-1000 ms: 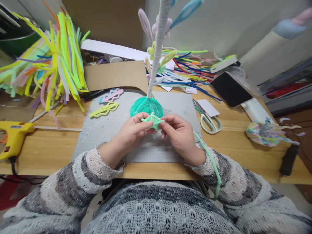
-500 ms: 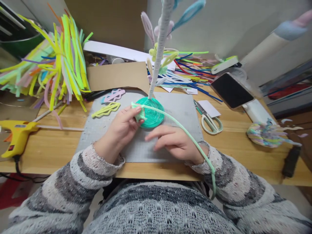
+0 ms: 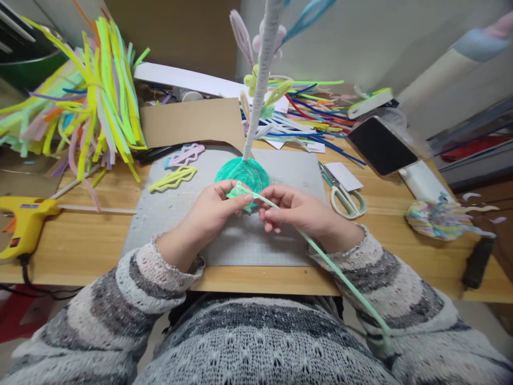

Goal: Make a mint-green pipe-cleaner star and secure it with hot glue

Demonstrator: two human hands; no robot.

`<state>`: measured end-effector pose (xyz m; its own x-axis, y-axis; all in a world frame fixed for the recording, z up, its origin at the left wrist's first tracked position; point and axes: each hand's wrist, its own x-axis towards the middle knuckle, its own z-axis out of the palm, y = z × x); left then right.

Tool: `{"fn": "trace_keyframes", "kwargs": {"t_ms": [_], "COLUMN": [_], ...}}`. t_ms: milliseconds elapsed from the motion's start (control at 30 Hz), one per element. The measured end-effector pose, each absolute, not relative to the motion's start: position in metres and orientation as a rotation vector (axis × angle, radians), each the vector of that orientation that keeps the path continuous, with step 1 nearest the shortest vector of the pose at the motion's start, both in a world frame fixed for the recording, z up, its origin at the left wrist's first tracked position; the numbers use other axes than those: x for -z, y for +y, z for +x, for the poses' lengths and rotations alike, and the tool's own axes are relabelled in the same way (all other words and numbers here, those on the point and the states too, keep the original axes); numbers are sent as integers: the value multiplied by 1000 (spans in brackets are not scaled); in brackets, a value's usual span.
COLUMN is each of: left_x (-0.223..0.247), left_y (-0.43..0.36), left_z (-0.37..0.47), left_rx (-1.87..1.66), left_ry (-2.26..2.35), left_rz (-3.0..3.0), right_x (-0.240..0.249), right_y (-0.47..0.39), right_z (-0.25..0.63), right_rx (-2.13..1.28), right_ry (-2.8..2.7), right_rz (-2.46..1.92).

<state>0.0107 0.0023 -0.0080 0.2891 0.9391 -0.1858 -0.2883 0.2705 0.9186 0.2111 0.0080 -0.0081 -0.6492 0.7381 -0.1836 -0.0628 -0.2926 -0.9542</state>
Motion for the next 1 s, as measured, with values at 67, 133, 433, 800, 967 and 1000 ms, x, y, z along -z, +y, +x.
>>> {"fn": "trace_keyframes", "kwargs": {"t_ms": [67,133,433,800,967,1000], "left_x": [9,10,17,14,13,13], "left_y": [4,7,0,-4,-5,-5], "left_z": [11,10,14,18,18,18], "left_rx": [-992,-982,-964,-922,-944,-950], "left_ry": [836,789,852,785,777,783], "left_rz": [840,730,893,752,734,739], "right_x": [16,22,31,21,20,20], "right_y": [3,0,-14,-6,-7,-8], "right_z": [205,199,186,188,188,188], "right_rx": [-1698,-1289,-1167,-1453,-1454,-1465], "right_ry": [-1642,-1879,-1658,-1248,-1180,-1177], "right_rz": [-895,-928,-984,-954,-976,-969]}}
